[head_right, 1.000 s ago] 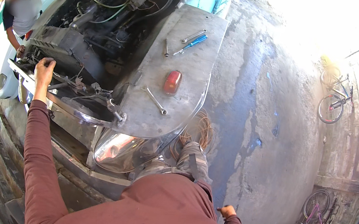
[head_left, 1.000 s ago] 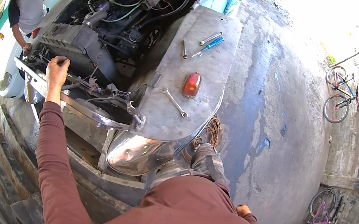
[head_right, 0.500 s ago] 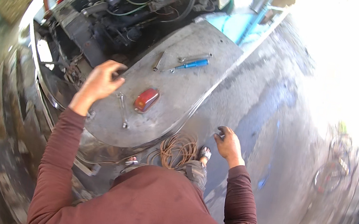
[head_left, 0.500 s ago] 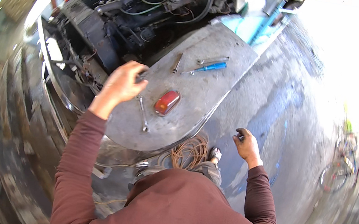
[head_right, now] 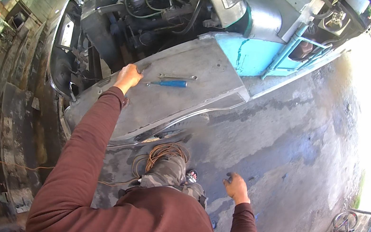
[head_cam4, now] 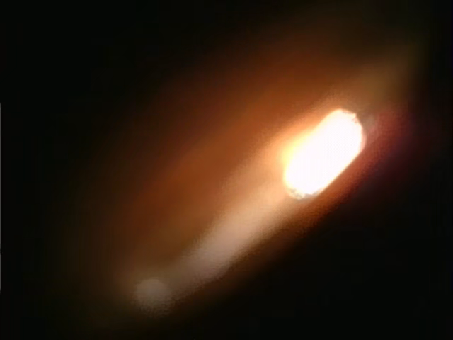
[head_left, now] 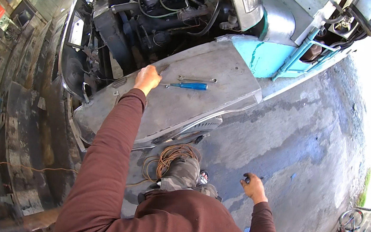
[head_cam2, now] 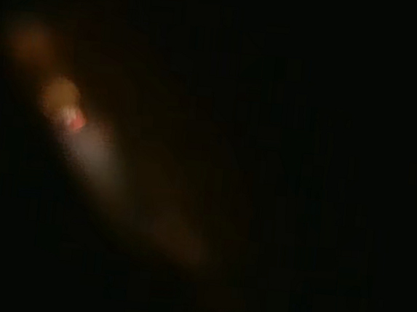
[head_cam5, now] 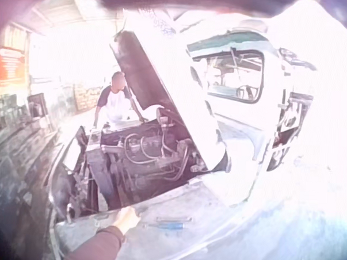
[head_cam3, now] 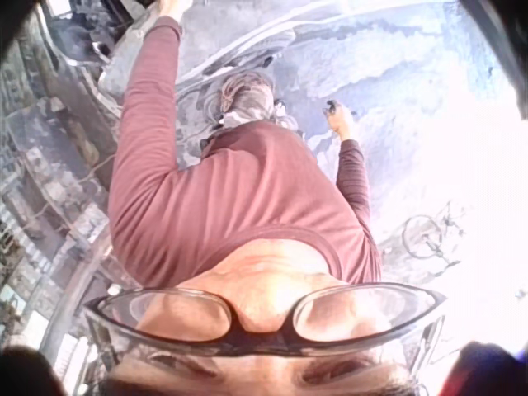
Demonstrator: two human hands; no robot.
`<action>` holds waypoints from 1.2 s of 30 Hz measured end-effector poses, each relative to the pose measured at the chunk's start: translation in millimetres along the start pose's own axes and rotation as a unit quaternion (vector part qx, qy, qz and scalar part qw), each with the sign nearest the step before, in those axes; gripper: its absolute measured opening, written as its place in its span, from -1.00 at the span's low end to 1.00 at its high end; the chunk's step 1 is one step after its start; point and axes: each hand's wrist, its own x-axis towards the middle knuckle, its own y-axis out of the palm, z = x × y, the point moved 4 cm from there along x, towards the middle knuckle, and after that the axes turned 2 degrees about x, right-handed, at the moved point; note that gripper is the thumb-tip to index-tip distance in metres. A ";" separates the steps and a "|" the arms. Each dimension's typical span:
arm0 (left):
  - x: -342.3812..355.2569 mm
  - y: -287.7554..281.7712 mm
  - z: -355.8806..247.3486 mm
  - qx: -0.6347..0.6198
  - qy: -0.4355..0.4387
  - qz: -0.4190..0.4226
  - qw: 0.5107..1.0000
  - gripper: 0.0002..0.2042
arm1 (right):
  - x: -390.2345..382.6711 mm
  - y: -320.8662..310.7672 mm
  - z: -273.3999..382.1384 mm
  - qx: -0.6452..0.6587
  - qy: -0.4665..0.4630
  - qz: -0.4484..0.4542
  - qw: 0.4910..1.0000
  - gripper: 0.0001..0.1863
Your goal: The person works on a vehicle engine with the hood open, using a wrench and screwdriver to adjust components. They briefly walk to a tool table to retrieve a small part, then return to the engine to continue the repair.
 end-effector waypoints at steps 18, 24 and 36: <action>-87.2 24.1 -218.5 -0.771 0.024 0.143 0.620 -0.75 | 195.3 -184.5 306.5 0.353 -0.260 0.059 0.897 -0.63; 10.1 -6.8 -158.3 -0.417 0.161 0.061 0.892 -0.68 | 284.2 -184.7 346.3 0.232 -0.222 0.094 0.943 -0.68; 292.3 71.8 -42.8 -0.115 0.070 0.175 0.975 -0.57 | 370.8 -143.9 359.0 -0.096 -0.378 -0.200 0.899 -0.78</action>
